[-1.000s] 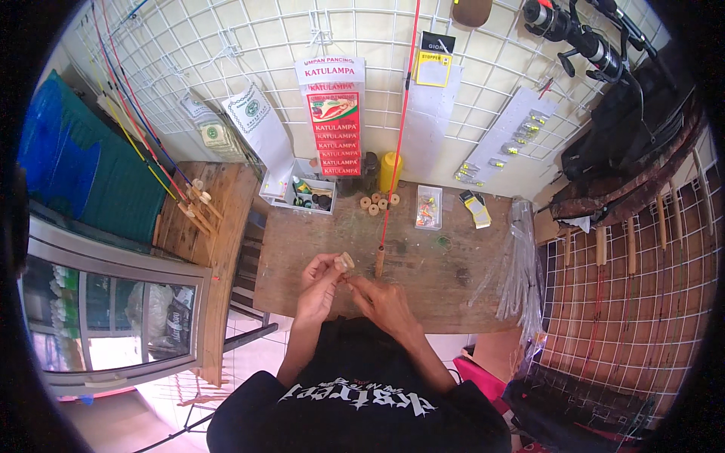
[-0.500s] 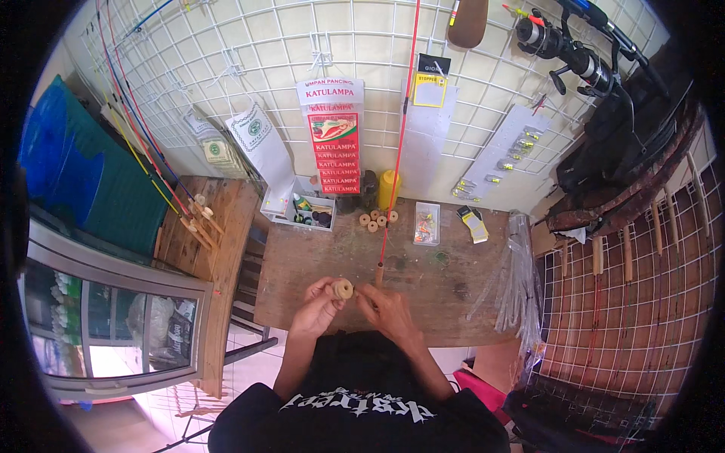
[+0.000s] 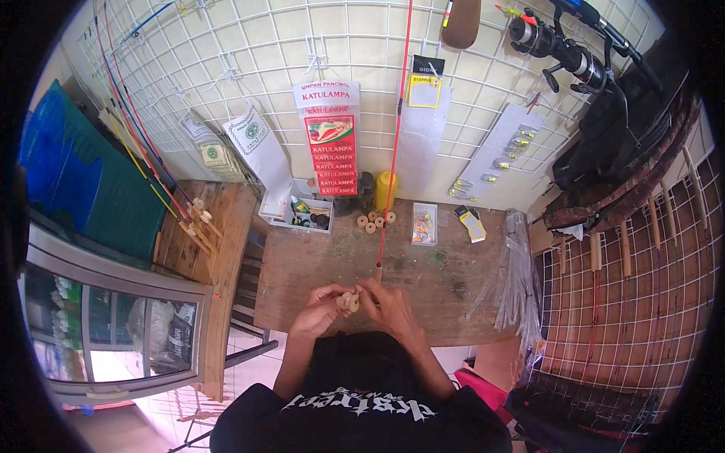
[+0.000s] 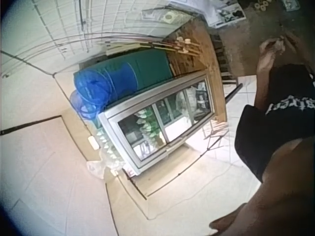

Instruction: Repairing and assembling components of fishing rods at a workbench.

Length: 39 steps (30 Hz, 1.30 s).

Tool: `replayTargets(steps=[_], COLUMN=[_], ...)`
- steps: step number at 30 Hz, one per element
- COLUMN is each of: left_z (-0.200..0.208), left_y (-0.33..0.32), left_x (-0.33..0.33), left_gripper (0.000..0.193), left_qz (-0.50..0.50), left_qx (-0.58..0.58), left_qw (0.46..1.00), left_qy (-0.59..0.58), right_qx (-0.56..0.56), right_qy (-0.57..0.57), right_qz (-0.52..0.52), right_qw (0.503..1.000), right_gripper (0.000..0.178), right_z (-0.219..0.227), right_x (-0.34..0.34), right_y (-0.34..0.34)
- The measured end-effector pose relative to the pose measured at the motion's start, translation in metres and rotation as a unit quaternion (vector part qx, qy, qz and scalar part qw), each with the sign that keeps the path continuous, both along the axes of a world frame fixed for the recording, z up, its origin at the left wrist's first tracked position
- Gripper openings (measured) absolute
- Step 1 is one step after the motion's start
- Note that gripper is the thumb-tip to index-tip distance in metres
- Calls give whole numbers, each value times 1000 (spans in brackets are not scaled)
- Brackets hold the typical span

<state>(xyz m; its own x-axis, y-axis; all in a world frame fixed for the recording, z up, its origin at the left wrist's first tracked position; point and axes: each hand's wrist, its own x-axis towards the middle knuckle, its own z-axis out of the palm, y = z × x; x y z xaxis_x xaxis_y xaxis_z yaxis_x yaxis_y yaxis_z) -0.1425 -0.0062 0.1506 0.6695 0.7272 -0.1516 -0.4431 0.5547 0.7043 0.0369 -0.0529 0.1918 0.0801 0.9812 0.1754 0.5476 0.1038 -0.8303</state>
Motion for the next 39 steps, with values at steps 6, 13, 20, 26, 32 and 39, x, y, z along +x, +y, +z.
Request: replayTargets(steps=[6,13,20,26,32,39], left_z=[-7,-9,-7,-14,-30,-44], left_y=[4,3,0,4,10,7], left_x=[8,15,6,9,24,38], left_gripper=[25,24,29,30,18,20], left_qz=[125,128,27,93,181,219], left_qx=[-139,47,16,-135,-284,-152], left_qw=[977,984,998,985,934,964], left_qy=[-104,110,49,-61,-120,10], right_qx=[8,74,83,146,120,117], right_qy=[-42,-94,-179,-171,-181,-196], right_qz=[46,43,25,33,53,46], right_qw=[998,992,980,974,975,972], right_gripper=[14,14,17,22,21,21], right_z=[5,10,4,-8,-22,-23], right_x=[-11,-6,9,9,6,4], right_y=[-7,-3,5,10,10,11])
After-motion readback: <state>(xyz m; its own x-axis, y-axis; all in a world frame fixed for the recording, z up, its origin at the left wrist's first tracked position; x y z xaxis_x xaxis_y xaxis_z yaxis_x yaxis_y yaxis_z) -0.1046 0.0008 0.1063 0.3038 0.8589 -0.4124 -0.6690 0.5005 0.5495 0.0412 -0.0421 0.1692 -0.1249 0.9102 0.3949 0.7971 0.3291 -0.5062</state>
